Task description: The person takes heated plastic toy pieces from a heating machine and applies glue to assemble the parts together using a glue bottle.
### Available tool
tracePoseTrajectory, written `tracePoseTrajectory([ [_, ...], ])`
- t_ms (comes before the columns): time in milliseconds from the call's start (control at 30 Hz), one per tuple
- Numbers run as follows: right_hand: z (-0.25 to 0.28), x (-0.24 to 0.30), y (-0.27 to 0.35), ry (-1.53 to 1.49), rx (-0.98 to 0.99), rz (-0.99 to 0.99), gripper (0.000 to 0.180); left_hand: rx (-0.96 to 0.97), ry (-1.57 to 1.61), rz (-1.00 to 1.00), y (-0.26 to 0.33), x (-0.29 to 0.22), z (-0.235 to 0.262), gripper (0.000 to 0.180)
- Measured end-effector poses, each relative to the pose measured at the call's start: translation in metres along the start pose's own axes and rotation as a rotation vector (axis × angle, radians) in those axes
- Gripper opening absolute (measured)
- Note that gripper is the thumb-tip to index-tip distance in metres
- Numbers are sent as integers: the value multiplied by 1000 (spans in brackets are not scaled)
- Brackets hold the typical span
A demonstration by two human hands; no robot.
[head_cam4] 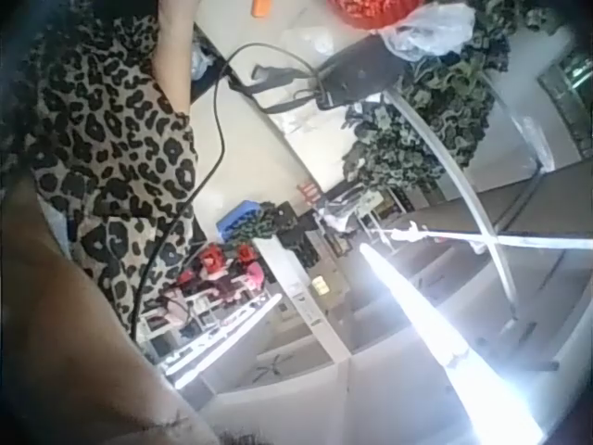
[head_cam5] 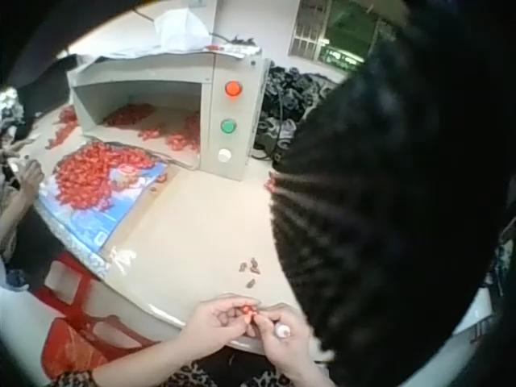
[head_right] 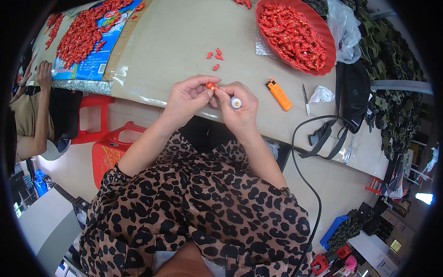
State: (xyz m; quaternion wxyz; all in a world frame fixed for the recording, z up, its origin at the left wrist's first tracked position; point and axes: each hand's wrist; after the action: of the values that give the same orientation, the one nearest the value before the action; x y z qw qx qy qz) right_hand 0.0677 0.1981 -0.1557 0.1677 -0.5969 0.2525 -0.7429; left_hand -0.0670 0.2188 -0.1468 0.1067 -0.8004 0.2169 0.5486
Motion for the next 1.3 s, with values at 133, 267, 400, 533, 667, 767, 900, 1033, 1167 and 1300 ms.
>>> tracePoseTrajectory([
  [133,2,3,-1,20,6,30,7,2,39,-15,0,-2,3,21],
  [267,7,5,-2,50,2,61,5,7,58,4,-1,-4,-2,20],
  [400,10,12,-3,58,24,95,4,21,26,-27,1,-5,-5,19],
  [533,14,11,-3,102,33,160,5,21,3,-52,2,-7,-10,18],
  [667,18,12,-2,119,49,155,6,26,3,-73,2,-5,-14,18],
  [767,20,12,0,117,52,159,7,23,-2,-86,3,-2,-16,17],
  [900,22,11,1,107,46,165,7,11,-6,-85,3,-3,-18,17],
  [1033,22,9,1,110,44,173,7,9,-12,-84,2,-1,-19,17],
  [1167,21,9,-1,113,45,166,7,1,-16,-97,0,-1,-17,16],
  [1300,19,5,-3,117,48,183,7,22,-11,-111,-1,0,-13,17],
])
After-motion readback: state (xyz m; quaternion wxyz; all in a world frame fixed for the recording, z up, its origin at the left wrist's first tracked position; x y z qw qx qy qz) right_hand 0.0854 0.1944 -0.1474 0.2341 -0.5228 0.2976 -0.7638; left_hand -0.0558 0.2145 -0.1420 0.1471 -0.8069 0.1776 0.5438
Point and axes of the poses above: each hand's wrist, its own y-axis away from the middle knuckle, its own z-axis out of the back of the hand, x = y × z, and after that the axes turned 7 degrees about z, right-handed
